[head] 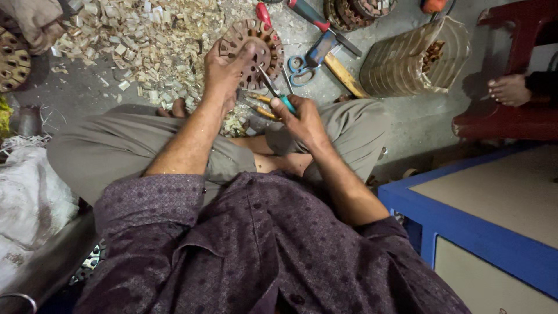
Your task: The person sits on the floor and uses pliers and a screwdriver to adjust and secure copper windings on a circular motor stator. They rotate the stator to access different sections and repeatedly use the tools to manipulate the wires.
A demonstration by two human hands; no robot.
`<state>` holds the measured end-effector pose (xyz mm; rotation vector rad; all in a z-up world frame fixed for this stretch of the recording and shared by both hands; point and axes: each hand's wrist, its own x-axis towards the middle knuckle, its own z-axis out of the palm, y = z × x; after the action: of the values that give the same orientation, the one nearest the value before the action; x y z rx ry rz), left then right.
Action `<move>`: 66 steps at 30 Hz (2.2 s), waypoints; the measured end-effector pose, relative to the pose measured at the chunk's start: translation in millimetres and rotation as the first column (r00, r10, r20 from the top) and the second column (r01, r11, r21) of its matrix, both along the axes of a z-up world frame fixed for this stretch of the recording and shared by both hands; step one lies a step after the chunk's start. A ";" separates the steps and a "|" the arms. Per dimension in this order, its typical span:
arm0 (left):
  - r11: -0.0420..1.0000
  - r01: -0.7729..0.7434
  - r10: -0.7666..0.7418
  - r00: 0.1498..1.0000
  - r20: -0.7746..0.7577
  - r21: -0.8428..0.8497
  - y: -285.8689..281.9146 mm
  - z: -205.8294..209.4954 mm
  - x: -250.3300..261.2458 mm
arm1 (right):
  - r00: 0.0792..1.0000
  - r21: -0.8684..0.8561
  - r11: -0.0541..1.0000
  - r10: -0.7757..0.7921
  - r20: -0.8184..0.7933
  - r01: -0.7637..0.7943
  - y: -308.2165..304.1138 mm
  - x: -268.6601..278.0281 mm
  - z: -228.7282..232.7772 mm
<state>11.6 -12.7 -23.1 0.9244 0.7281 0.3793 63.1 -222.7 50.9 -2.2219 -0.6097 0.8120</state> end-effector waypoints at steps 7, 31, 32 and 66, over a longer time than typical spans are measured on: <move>0.984 0.032 -0.035 0.999 0.014 0.175 11.3 -21.8 -0.1 | 0.485 0.246 0.881 0.021 -0.874 0.405 2.6 -6.5 -21.7; 0.944 -0.061 0.111 0.984 0.137 -0.323 15.4 8.8 -8.7 | 0.661 0.514 0.418 -0.514 -0.547 0.749 -135.1 144.6 76.4; 0.939 -0.039 0.101 0.981 0.166 -0.342 13.9 9.2 -10.5 | 0.541 0.385 0.393 -0.458 -0.705 0.835 -140.9 148.5 79.5; 0.612 0.333 -0.307 0.936 -0.173 0.717 2.2 17.3 -11.3 | 0.354 0.263 0.875 0.115 -0.928 0.406 -0.6 -8.9 -12.2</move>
<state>0.4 -10.5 -5.8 1.8226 0.3986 0.3378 54.2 -223.3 38.6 -1.0122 0.0296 1.4659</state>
